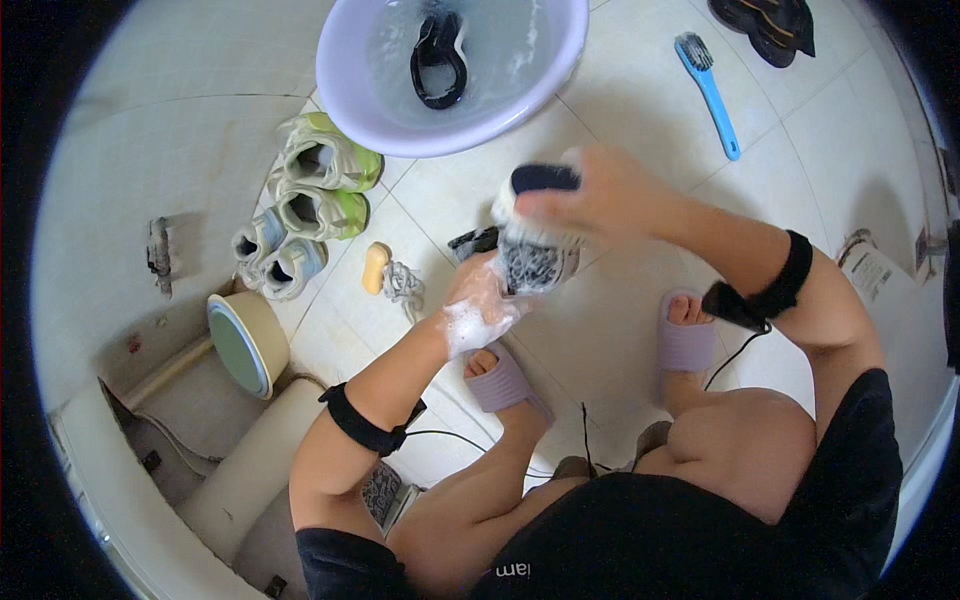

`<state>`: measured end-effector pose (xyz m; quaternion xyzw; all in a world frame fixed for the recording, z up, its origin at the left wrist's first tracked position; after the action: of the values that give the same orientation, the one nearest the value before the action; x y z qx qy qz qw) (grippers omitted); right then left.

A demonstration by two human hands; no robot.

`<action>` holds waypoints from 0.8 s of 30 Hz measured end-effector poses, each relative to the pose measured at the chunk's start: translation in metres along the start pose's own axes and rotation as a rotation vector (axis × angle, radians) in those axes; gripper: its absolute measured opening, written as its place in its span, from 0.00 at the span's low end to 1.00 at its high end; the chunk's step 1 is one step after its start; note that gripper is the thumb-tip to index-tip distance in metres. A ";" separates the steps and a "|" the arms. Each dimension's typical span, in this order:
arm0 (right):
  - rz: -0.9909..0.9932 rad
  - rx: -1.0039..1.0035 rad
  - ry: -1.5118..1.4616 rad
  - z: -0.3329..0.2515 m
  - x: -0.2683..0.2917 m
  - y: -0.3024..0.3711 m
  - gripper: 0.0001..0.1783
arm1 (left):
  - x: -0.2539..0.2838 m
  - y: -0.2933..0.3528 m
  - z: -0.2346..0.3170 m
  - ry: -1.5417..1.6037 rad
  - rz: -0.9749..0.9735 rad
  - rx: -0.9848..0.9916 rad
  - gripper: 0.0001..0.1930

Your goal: The person scrubs a black sneaker with a brush and sponge, applying soap and rinsing it in a basin. They switch between brushes and a sponge, cleaning the upper, sides, and sole before placing the shoe in the water.

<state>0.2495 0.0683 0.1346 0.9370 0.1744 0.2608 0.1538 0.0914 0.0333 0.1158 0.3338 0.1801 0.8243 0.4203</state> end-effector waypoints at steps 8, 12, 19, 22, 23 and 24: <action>0.146 0.031 -0.127 0.025 0.020 0.000 0.44 | -0.001 -0.005 0.030 0.181 0.007 0.095 0.16; 0.032 0.092 -0.084 0.025 0.015 0.011 0.45 | -0.012 0.004 0.019 0.430 -0.080 0.231 0.15; -0.122 0.226 -0.236 0.009 -0.002 0.036 0.41 | -0.008 0.001 0.002 0.389 0.025 0.148 0.20; -0.252 0.085 -0.279 0.014 -0.011 0.035 0.33 | -0.021 0.000 0.017 1.247 -0.029 0.181 0.24; -0.242 0.156 -0.372 0.009 -0.009 0.033 0.32 | -0.015 0.001 0.019 0.995 0.070 0.162 0.25; -0.236 0.159 -0.334 0.009 -0.008 0.030 0.32 | -0.004 0.002 0.028 0.594 0.192 0.073 0.25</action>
<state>0.2554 0.0365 0.1348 0.9494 0.2751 0.0677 0.1355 0.1110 0.0295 0.1355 0.1090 0.2922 0.9147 0.2572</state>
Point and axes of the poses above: each hand's wrist, its own y-axis away from the middle knuckle, its own x-axis out of the back of the hand, z = x × y, the point moved 7 cm from there along -y, towards the middle knuckle, and after that the axes turned 2 degrees about z, right-handed, at the moved point
